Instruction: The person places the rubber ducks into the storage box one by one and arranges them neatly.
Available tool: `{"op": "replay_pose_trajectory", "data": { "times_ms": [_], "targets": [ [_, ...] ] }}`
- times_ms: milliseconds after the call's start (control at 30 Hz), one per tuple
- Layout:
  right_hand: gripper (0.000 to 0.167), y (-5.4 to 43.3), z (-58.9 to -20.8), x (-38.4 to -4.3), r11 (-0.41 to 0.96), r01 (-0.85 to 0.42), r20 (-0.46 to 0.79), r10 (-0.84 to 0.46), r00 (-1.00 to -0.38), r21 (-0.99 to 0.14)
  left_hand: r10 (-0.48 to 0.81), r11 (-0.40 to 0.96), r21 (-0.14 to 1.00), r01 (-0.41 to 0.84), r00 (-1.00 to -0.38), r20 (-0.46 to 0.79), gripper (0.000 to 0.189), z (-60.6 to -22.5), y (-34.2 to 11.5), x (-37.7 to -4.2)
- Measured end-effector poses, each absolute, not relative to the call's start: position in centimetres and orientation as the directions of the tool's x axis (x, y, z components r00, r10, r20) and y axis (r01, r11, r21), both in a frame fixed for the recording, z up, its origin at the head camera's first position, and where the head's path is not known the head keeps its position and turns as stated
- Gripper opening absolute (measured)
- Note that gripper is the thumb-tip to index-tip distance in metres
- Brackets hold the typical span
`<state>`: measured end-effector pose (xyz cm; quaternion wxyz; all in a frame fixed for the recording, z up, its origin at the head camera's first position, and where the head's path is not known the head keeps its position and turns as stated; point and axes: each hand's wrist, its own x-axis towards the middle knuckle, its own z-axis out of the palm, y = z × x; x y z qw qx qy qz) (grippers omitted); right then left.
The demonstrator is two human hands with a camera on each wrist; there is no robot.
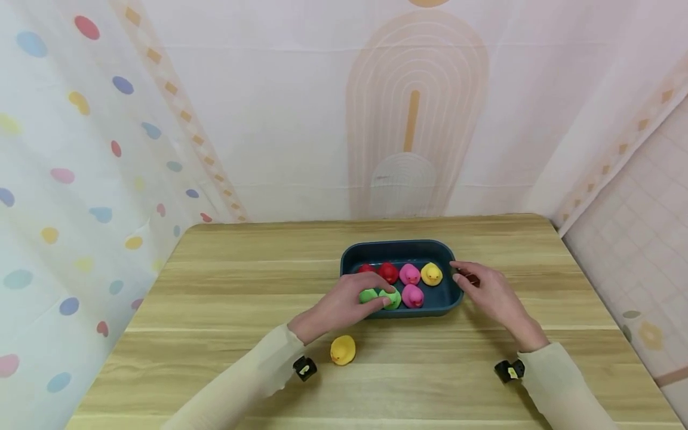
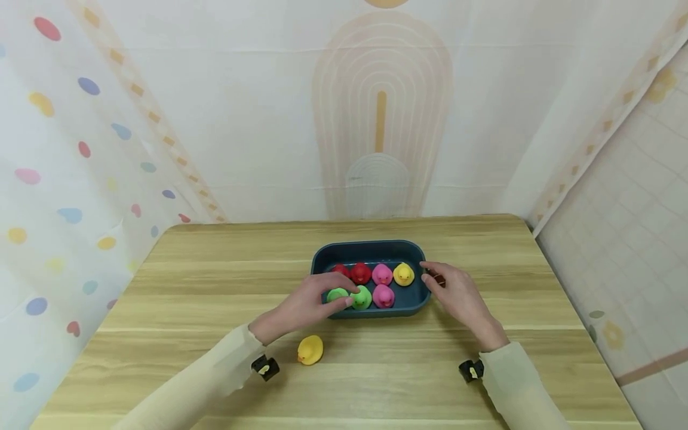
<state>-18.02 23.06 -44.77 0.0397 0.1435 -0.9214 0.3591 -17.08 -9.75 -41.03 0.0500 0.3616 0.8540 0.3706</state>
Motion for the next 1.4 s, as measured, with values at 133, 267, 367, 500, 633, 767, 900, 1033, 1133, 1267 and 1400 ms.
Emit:
{"op": "replay_pose_trajectory", "data": {
  "times_ms": [133, 267, 367, 500, 633, 767, 900, 1033, 1133, 1267, 1400],
  "targets": [
    [0.035, 23.3, -44.8, -18.0, 0.704, -0.295, 0.178, -0.237, -0.955, -0.646, 0.665, 0.443, 0.689, 0.574, -0.726, 0.177, 0.026, -41.2, -10.5, -16.6],
    [0.035, 23.5, -44.7, -18.0, 0.705, -0.297, 0.180, -0.237, -0.955, -0.644, 0.664, 0.443, 0.698, 0.563, -0.729, 0.166, 0.027, -41.5, -11.4, -16.2],
    [0.035, 23.5, -44.7, -17.9, 0.705, -0.297, 0.182, -0.236, -0.955, -0.644, 0.653, 0.450, 0.701, 0.553, -0.739, 0.163, 0.027, -41.6, -12.1, -16.0],
    [0.035, 23.5, -44.7, -18.0, 0.706, -0.295, 0.183, -0.233, -0.955, -0.644, 0.654, 0.423, 0.713, 0.560, -0.733, 0.188, 0.024, -41.9, -13.0, -15.8],
    [0.035, 23.5, -44.8, -18.0, 0.707, -0.294, 0.181, -0.232, -0.956, -0.643, 0.681, 0.366, 0.736, 0.570, -0.703, 0.206, 0.023, -42.2, -13.9, -15.6],
    [0.035, 23.5, -44.8, -18.0, 0.707, -0.293, 0.179, -0.233, -0.956, -0.644, 0.695, 0.343, 0.746, 0.571, -0.688, 0.208, 0.023, -42.4, -14.7, -15.3],
    [0.036, 23.6, -44.8, -18.0, 0.704, -0.292, 0.177, -0.234, -0.956, -0.648, 0.696, 0.349, 0.733, 0.583, -0.686, 0.214, 0.021, -42.5, -15.3, -15.0],
    [0.036, 23.7, -44.7, -18.0, 0.703, -0.289, 0.173, -0.233, -0.957, -0.650, 0.701, 0.372, 0.736, 0.565, -0.691, 0.177, 0.021, -42.5, -15.8, -14.6],
    [0.036, 23.8, -44.7, -18.0, 0.706, -0.289, 0.173, -0.233, -0.957, -0.647, 0.705, 0.392, 0.745, 0.540, -0.697, 0.134, 0.022, -42.6, -16.1, -14.4],
    [0.036, 23.8, -44.7, -18.0, 0.709, -0.291, 0.176, -0.234, -0.956, -0.642, 0.716, 0.400, 0.748, 0.529, -0.690, 0.105, 0.024, -43.0, -16.5, -14.3],
    [0.035, 23.9, -44.7, -17.9, 0.709, -0.294, 0.178, -0.236, -0.955, -0.641, 0.737, 0.413, 0.739, 0.532, -0.672, 0.071, 0.027, -43.3, -16.7, -14.3]
  ]
}}
